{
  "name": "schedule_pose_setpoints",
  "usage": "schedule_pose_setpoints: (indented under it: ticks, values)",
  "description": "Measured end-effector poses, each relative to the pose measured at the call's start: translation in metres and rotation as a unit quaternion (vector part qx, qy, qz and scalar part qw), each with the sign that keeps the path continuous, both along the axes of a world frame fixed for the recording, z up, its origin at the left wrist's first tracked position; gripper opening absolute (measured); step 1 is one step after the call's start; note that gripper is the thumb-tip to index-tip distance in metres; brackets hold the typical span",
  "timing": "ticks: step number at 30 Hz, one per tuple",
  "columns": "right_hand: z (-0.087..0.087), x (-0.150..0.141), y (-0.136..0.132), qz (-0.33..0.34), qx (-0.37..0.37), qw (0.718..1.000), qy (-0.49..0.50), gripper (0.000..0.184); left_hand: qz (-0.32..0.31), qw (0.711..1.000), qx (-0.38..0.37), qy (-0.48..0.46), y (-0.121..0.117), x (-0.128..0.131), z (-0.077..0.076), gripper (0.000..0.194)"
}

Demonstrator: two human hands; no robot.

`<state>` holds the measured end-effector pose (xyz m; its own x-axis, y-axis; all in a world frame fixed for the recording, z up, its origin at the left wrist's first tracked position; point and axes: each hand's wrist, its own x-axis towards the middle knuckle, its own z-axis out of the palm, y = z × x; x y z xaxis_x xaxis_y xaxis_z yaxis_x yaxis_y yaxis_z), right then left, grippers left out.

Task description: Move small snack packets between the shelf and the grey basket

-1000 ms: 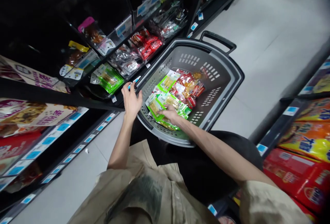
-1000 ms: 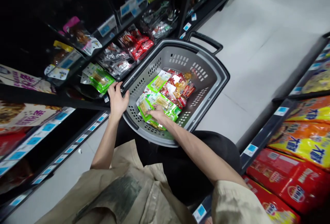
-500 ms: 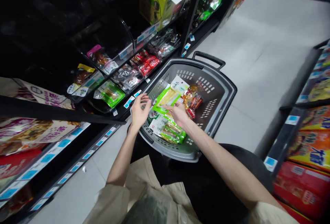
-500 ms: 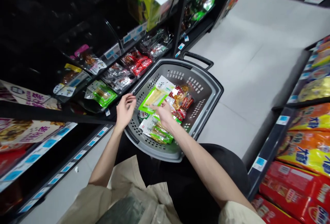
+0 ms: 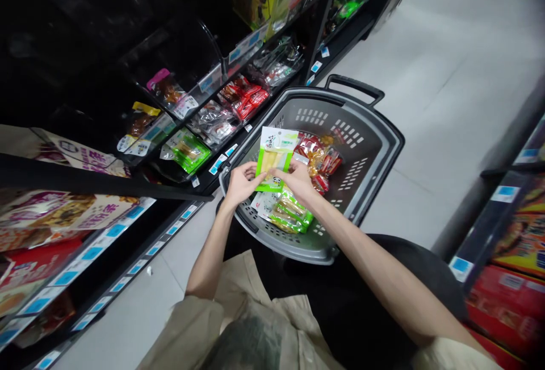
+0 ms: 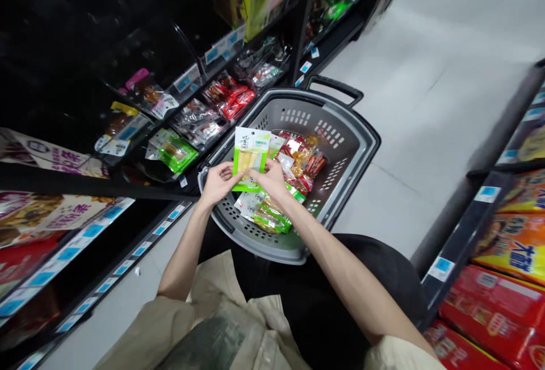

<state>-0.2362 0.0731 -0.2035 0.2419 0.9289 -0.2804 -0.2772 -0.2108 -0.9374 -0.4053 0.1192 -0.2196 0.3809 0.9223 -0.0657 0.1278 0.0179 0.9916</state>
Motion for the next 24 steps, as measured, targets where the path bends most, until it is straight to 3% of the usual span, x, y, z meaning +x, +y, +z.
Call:
schedule_pose_setpoints:
  ticks: [18,24]
  values:
    - [-0.0032,0.0019,0.0013,0.026,0.014,0.999,0.011,0.046,0.003,1.0,-0.019,-0.013,0.0012,0.0007,0.0022,0.038]
    - [-0.0054,-0.0022,0.0011,0.029,-0.001,1.0,0.007,0.047,0.044,0.999,-0.007,-0.029,0.0052,0.0002,-0.0013,0.042]
